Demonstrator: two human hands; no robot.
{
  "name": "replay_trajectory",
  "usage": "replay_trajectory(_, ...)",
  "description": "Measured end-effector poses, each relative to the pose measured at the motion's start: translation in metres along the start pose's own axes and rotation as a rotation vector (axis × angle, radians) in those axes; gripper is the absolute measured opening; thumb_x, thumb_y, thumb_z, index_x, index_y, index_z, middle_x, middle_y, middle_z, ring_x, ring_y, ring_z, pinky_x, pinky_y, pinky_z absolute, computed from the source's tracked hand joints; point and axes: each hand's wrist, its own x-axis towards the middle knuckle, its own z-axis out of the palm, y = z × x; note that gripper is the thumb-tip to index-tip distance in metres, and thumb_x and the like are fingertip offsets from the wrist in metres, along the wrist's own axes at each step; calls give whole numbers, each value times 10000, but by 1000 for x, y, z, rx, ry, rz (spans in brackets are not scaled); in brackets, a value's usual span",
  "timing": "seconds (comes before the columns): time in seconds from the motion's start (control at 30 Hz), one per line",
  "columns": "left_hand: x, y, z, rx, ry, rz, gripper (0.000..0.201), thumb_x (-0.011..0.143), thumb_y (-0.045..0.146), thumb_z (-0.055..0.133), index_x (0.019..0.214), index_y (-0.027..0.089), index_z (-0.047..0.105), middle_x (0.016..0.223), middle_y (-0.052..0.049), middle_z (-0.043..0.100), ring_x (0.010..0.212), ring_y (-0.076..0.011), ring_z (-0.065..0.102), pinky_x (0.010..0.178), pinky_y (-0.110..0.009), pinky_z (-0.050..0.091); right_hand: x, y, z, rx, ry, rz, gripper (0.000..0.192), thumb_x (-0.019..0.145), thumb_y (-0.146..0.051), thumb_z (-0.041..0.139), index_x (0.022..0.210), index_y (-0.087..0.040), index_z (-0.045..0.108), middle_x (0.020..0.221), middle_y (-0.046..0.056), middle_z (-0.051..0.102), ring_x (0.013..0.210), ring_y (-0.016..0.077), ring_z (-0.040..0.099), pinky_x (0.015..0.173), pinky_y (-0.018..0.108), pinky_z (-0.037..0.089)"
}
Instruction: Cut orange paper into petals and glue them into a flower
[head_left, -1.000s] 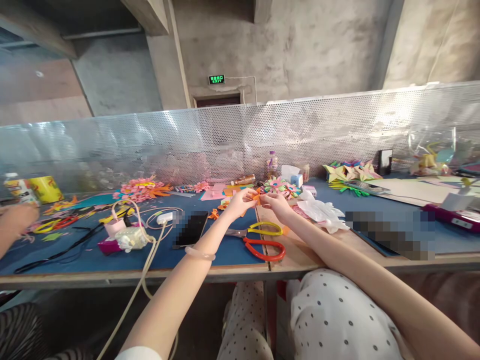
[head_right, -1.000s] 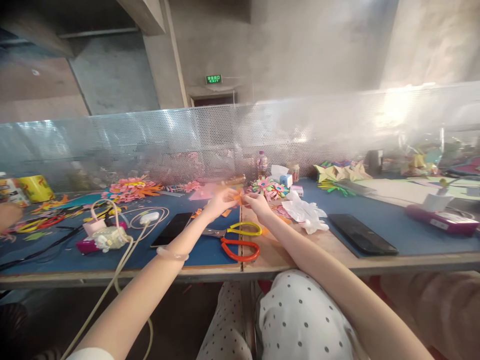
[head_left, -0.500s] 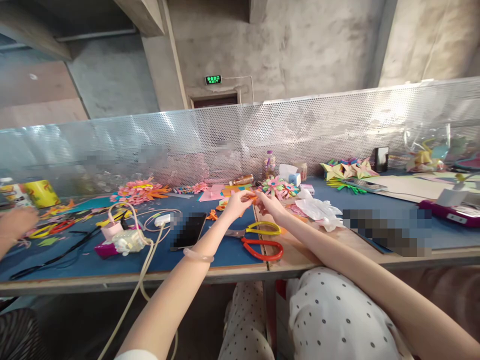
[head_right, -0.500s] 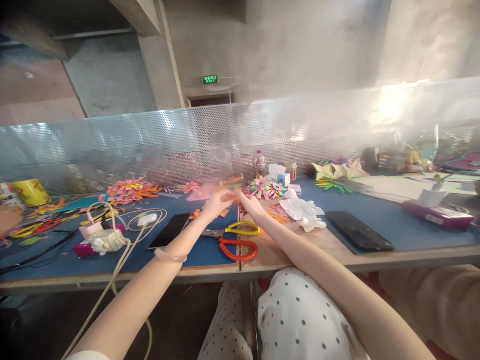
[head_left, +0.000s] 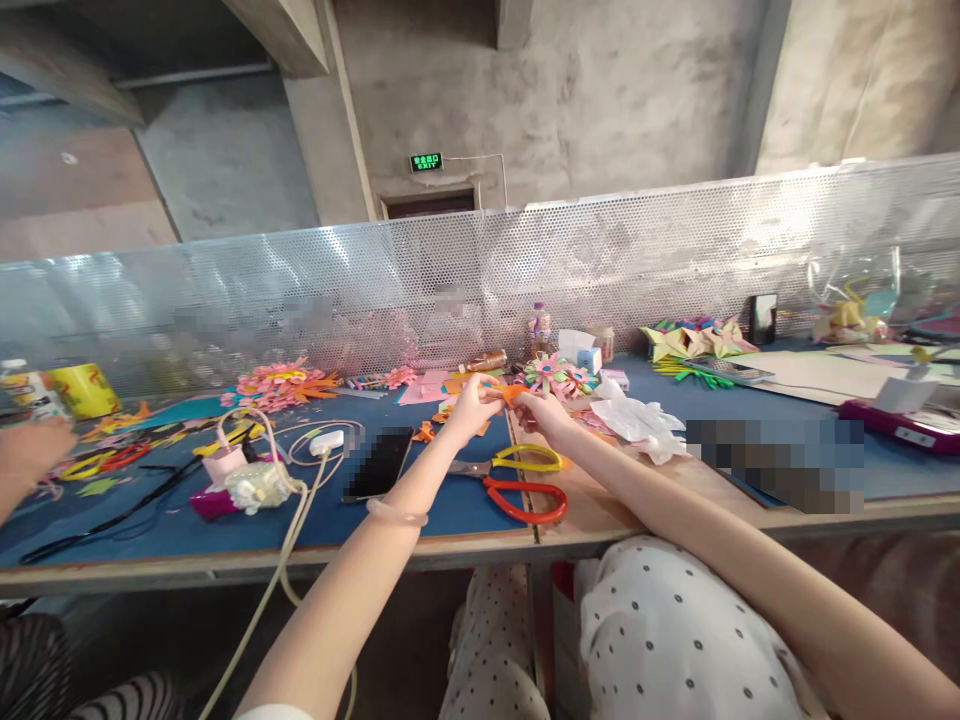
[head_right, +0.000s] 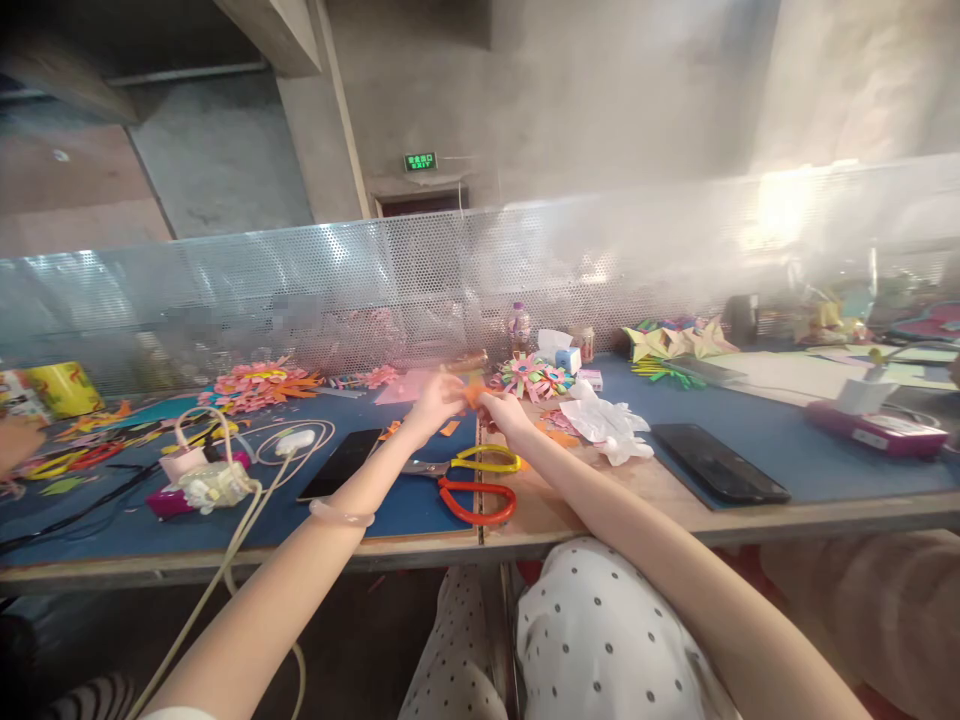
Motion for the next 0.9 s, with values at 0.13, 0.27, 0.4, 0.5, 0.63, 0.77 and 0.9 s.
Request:
replay_trajectory(0.13,1,-2,-2,-117,0,-82,348,714,107,651,995,177,457,869,-40,664,771,-146,662,731,-331,541,-1,-3,0,-80,5,-41,155,652,-303,592,596,-176,525,544,-11,486,460,88,399,430,240,264)
replay_trajectory(0.27,-1,0,-2,-184,2,-155,336,710,90,650,992,156,481,873,-49,668,753,-137,663,766,-337,539,-3,-5,0,-218,13,-88,160,668,-314,568,598,-175,534,522,-27,443,454,84,373,434,240,242)
replay_trajectory(0.4,-2,3,-1,-212,-8,-189,336,701,98,670,989,148,506,875,-47,662,732,-129,660,769,-332,536,-2,-4,0,-347,50,-154,176,688,-314,524,580,-176,533,520,-26,447,474,92,389,455,244,269)
replay_trajectory(0.5,-4,6,0,-211,-10,-202,315,704,113,674,980,148,527,901,-54,658,751,-137,659,767,-334,537,-1,-3,-1,-371,58,-142,175,700,-313,504,591,-177,519,532,-25,456,473,90,393,454,242,273)
replay_trajectory(0.63,-6,10,1,-221,15,-220,263,721,113,653,957,143,540,892,-58,659,728,-137,657,759,-339,540,-1,-2,-1,-393,43,-144,165,708,-307,502,604,-178,508,533,-31,452,471,87,401,455,239,284)
replay_trajectory(0.77,-5,9,2,-246,63,-216,226,708,65,630,906,129,543,864,-71,664,714,-147,659,758,-355,538,1,3,1,-405,96,-150,165,713,-339,534,660,-183,511,552,-36,473,496,100,448,465,233,311)
replay_trajectory(0.9,-3,6,5,-306,102,-202,216,703,40,619,880,129,533,839,-65,661,694,-150,665,806,-390,532,2,7,5,-320,176,-192,227,727,-397,547,794,-181,554,701,-2,567,609,133,534,496,236,370)
